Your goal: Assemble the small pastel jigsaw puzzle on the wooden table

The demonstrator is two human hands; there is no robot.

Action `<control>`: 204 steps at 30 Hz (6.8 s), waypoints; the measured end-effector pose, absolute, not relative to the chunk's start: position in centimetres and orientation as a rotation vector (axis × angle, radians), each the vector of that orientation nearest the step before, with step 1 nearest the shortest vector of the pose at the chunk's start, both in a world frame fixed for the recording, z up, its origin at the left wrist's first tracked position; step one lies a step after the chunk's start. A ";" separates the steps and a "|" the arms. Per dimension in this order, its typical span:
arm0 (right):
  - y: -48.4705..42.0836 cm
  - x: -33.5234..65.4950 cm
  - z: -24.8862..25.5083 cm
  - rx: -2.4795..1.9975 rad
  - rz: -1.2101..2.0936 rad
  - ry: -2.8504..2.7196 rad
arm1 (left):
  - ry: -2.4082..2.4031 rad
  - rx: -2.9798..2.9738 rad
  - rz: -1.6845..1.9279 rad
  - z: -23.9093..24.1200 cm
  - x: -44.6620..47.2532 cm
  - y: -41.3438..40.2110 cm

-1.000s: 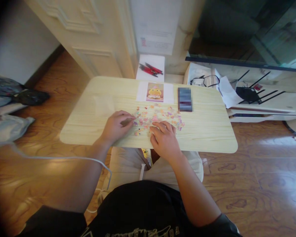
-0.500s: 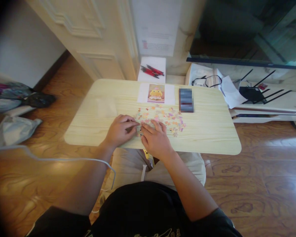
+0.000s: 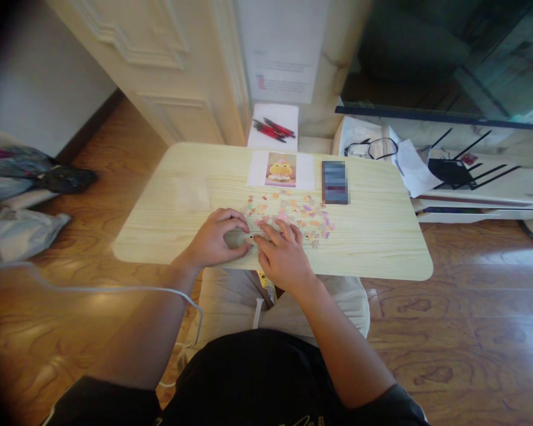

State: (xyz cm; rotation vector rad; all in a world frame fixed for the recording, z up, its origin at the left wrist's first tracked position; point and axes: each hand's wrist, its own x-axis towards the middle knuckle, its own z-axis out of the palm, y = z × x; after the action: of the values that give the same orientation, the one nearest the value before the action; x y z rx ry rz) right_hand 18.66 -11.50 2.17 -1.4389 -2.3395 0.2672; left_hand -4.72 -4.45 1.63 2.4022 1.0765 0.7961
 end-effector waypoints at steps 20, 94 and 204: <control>-11.4 19.7 1.6 -1.455 0.276 -2.210 | 1.095 2.361 0.805 1.3 -5.0 -4.5; -11.0 18.4 2.1 -1.566 0.139 -2.295 | 1.240 2.510 0.781 1.0 -4.6 -4.9; -10.6 29.4 -0.4 -1.510 0.101 -1.842 | 1.104 2.600 0.846 0.4 -4.8 -4.3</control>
State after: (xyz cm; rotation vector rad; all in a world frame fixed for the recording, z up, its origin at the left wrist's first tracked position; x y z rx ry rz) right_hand 29.43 -10.64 -0.44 -1.5096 -1.8424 0.1008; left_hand -4.76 -4.30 0.42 2.5999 1.1035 0.8460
